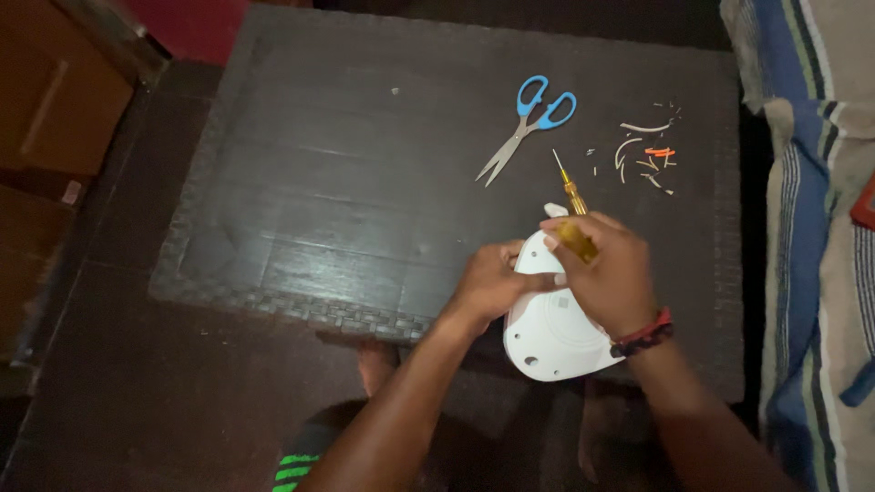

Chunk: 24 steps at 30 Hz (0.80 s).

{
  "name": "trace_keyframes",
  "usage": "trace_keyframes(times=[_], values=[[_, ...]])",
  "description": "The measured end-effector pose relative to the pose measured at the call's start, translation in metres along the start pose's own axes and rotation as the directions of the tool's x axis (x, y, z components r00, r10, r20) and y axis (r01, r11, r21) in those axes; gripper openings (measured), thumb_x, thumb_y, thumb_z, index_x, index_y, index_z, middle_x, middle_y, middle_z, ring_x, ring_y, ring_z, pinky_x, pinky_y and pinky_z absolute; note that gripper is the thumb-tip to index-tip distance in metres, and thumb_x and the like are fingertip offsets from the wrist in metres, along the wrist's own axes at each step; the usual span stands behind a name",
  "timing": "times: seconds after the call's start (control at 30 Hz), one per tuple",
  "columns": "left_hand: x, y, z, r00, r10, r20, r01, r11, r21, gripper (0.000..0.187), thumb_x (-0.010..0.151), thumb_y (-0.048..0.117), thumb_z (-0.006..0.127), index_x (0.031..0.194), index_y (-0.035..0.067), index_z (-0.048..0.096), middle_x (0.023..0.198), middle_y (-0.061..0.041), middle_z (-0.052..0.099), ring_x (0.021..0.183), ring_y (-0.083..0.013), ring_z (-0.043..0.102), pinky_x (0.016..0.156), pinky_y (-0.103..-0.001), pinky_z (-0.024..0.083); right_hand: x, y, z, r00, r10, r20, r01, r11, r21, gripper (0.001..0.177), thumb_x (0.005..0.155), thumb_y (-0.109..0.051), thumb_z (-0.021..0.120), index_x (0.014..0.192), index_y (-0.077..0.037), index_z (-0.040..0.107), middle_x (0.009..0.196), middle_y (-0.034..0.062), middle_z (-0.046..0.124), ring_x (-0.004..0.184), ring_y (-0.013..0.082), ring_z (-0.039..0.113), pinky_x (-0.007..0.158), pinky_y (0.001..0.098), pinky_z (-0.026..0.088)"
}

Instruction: The person uses a screwdriver to tighten screws on the underside of a white plastic device. They rotate the device to access different screw locations and continue tightening until the screws are secure.

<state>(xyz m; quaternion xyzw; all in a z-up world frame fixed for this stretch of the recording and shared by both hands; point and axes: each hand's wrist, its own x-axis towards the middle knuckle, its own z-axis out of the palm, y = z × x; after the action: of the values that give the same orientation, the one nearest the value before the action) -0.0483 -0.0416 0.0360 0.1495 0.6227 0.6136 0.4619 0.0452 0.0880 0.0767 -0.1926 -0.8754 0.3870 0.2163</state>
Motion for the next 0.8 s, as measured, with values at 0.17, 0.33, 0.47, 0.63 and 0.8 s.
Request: trace_keyframes(times=[0.17, 0.33, 0.47, 0.63, 0.8], values=[[-0.001, 0.004, 0.005, 0.977, -0.162, -0.141, 0.161, 0.987, -0.018, 0.041, 0.077, 0.010, 0.085, 0.112, -0.007, 0.070, 0.096, -0.016, 0.078, 0.080, -0.0214, 0.077, 0.074, -0.031, 0.062, -0.003, 0.005, -0.006, 0.990, 0.127, -0.068, -0.120, 0.987, 0.105, 0.025, 0.094, -0.013, 0.072, 0.118, -0.005, 0.074, 0.095, 0.0064, 0.073, 0.078, 0.0124, 0.065, 0.069, 0.0289, 0.051], [0.002, -0.005, 0.012, 0.979, -0.107, -0.176, 0.066, 0.973, -0.223, 0.046, 0.076, 0.009, 0.082, 0.117, -0.005, 0.067, 0.101, -0.015, 0.077, 0.083, -0.0200, 0.075, 0.073, -0.031, 0.061, 0.005, 0.021, -0.011, 0.948, 0.312, 0.067, -0.293, 0.771, 0.565, 0.027, 0.103, -0.017, 0.059, 0.124, -0.004, 0.071, 0.085, -0.0004, 0.066, 0.070, 0.0060, 0.057, 0.060, 0.0232, 0.047], [0.004, -0.013, 0.010, 0.983, -0.073, -0.169, 0.034, 0.975, -0.221, 0.044, 0.079, 0.011, 0.080, 0.117, -0.007, 0.064, 0.100, -0.017, 0.076, 0.084, -0.0221, 0.075, 0.075, -0.032, 0.061, -0.002, 0.040, -0.019, 0.946, 0.319, -0.063, -0.239, 0.814, 0.530, 0.030, 0.111, -0.019, 0.055, 0.125, 0.002, 0.072, 0.089, -0.0016, 0.062, 0.075, 0.0027, 0.052, 0.066, 0.0187, 0.042], [0.004, -0.008, 0.006, 0.982, -0.097, -0.163, 0.069, 0.983, -0.170, 0.044, 0.078, 0.011, 0.081, 0.114, -0.006, 0.061, 0.100, -0.017, 0.076, 0.087, -0.0211, 0.074, 0.078, -0.031, 0.060, -0.003, 0.047, -0.025, 0.929, 0.358, -0.096, -0.240, 0.780, 0.578, 0.034, 0.113, -0.024, 0.056, 0.127, 0.003, 0.072, 0.086, -0.0025, 0.059, 0.066, 0.0029, 0.045, 0.059, 0.0187, 0.036], [-0.001, 0.001, 0.001, 0.980, -0.143, -0.136, 0.133, 0.988, -0.078, 0.048, 0.077, 0.010, 0.082, 0.116, -0.004, 0.057, 0.100, -0.019, 0.073, 0.089, -0.0250, 0.074, 0.079, -0.035, 0.061, 0.003, 0.033, -0.027, 0.937, 0.340, -0.085, -0.202, 0.724, 0.660, 0.036, 0.105, -0.015, 0.062, 0.138, 0.001, 0.063, 0.090, 0.0025, 0.067, 0.071, 0.0045, 0.058, 0.062, 0.0184, 0.049]])
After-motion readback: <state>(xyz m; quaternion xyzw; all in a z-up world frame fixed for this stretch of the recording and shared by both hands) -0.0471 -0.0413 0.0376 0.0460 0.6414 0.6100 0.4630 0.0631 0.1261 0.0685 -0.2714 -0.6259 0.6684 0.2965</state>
